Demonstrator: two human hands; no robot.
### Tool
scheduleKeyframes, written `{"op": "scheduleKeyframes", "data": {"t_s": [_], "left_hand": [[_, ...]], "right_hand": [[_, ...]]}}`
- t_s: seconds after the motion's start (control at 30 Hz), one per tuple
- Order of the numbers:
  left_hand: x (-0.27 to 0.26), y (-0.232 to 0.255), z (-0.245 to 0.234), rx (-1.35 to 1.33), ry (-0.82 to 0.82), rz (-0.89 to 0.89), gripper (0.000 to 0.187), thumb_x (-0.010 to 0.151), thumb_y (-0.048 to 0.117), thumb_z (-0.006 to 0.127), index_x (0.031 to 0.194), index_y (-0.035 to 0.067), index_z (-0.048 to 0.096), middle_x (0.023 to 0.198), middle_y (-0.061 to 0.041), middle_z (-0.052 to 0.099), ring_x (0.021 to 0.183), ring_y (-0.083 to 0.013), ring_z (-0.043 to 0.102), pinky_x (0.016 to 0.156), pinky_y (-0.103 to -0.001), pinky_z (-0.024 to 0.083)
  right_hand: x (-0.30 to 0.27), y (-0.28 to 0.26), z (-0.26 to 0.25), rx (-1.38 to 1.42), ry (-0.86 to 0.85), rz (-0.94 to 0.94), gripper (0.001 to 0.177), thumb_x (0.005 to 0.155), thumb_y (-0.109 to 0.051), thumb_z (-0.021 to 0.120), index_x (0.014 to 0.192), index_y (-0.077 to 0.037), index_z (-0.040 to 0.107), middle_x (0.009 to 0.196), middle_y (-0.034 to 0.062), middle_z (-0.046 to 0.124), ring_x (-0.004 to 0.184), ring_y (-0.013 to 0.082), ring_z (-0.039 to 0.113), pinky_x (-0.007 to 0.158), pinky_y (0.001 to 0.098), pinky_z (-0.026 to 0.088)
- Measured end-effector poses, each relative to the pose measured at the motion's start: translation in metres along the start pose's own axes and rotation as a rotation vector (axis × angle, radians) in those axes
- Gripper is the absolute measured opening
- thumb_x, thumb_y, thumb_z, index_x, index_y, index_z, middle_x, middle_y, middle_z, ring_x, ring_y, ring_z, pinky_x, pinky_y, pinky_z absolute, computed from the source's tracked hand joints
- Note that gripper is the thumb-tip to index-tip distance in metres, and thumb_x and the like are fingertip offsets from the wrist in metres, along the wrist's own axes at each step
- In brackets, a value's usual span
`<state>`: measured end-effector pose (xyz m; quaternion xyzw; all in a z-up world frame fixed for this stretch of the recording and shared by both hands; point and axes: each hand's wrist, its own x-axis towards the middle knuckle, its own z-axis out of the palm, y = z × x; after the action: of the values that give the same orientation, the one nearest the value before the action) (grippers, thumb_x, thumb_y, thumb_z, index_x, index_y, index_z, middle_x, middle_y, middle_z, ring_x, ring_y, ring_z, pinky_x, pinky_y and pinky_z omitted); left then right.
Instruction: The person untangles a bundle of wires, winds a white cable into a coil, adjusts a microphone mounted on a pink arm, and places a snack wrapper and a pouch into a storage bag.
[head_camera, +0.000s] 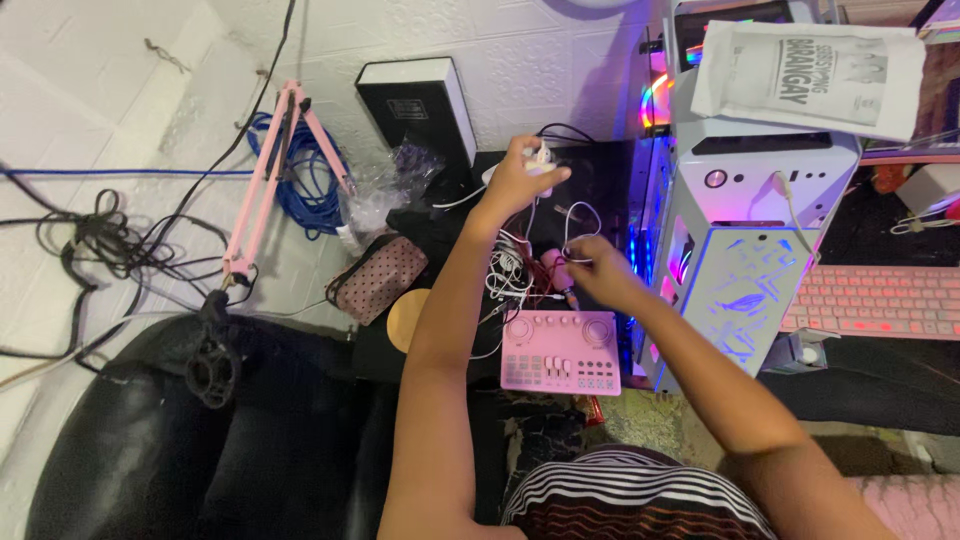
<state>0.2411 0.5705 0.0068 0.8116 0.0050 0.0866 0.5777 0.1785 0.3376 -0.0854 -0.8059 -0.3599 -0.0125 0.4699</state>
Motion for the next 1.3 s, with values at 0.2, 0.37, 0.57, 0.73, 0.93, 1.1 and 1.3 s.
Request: {"op": "scheduleKeyframes", "data": {"t_s": [0.2, 0.37, 0.57, 0.73, 0.93, 1.1, 1.3], "left_hand": [[-0.022, 0.063, -0.009, -0.054, -0.028, 0.216, 0.063, 0.086, 0.027, 0.087, 0.133, 0.008, 0.051, 0.096, -0.008, 0.067, 0.079, -0.0109, 0.065, 0.067, -0.028, 0.057], [-0.051, 0.098, -0.021, -0.123, -0.081, 0.22, 0.061, 0.088, 0.024, 0.083, 0.137, 0.01, 0.049, 0.101, -0.007, 0.067, 0.083, -0.0111, 0.066, 0.07, -0.027, 0.058], [-0.077, 0.121, -0.04, -0.279, -0.139, 0.286, 0.056, 0.093, 0.017, 0.08, 0.14, 0.012, 0.048, 0.109, -0.006, 0.067, 0.091, -0.0105, 0.066, 0.075, -0.026, 0.057], [-0.094, 0.132, -0.055, -0.349, -0.137, 0.341, 0.056, 0.096, 0.013, 0.078, 0.142, 0.012, 0.046, 0.108, -0.005, 0.067, 0.094, -0.0096, 0.064, 0.076, -0.024, 0.055], [-0.107, 0.092, -0.067, -0.275, -0.075, 0.216, 0.053, 0.092, 0.011, 0.077, 0.138, 0.009, 0.052, 0.103, -0.003, 0.066, 0.08, -0.0086, 0.062, 0.059, -0.023, 0.05], [-0.098, 0.037, -0.056, -0.268, -0.071, 0.225, 0.058, 0.094, 0.007, 0.08, 0.145, 0.005, 0.053, 0.107, -0.004, 0.067, 0.092, -0.0091, 0.064, 0.079, -0.025, 0.055], [-0.097, 0.035, -0.035, -0.136, -0.178, -0.144, 0.074, 0.082, 0.015, 0.079, 0.148, 0.014, 0.044, 0.092, -0.002, 0.065, 0.075, -0.0103, 0.064, 0.065, -0.026, 0.055]], "right_hand": [[0.064, 0.027, 0.016, 0.189, -0.068, 0.171, 0.067, 0.088, -0.023, 0.078, 0.144, 0.001, 0.051, 0.127, 0.0175, 0.068, 0.102, 0.0235, 0.067, 0.087, 0.037, 0.055], [0.096, 0.018, 0.035, 0.316, -0.116, 0.437, 0.066, 0.087, -0.026, 0.072, 0.143, -0.005, 0.044, 0.124, 0.0132, 0.061, 0.081, 0.0233, 0.069, 0.066, 0.0371, 0.059], [0.113, 0.027, 0.055, 0.442, -0.205, 0.435, 0.032, 0.1, -0.027, 0.062, 0.121, -0.003, 0.066, 0.097, 0.0093, 0.07, 0.084, 0.0158, 0.069, 0.072, 0.0319, 0.062], [0.127, 0.023, 0.047, 0.482, -0.109, 0.369, 0.028, 0.104, -0.028, 0.057, 0.108, -0.002, 0.069, 0.089, 0.0079, 0.072, 0.079, 0.0159, 0.07, 0.074, 0.0319, 0.061], [0.138, -0.016, 0.0, 0.551, 0.082, 0.256, 0.027, 0.107, -0.024, 0.053, 0.104, -0.002, 0.067, 0.088, 0.0062, 0.072, 0.077, 0.0133, 0.072, 0.072, 0.0293, 0.061], [0.146, -0.06, -0.042, 0.493, 0.16, 0.191, 0.028, 0.111, -0.024, 0.053, 0.103, 0.0, 0.066, 0.085, 0.0099, 0.072, 0.073, 0.0143, 0.071, 0.068, 0.0281, 0.06], [0.152, -0.114, -0.072, 0.728, 0.221, 0.0, 0.023, 0.113, -0.022, 0.05, 0.111, -0.002, 0.061, 0.098, 0.0102, 0.073, 0.077, 0.013, 0.072, 0.07, 0.0281, 0.061]]}}
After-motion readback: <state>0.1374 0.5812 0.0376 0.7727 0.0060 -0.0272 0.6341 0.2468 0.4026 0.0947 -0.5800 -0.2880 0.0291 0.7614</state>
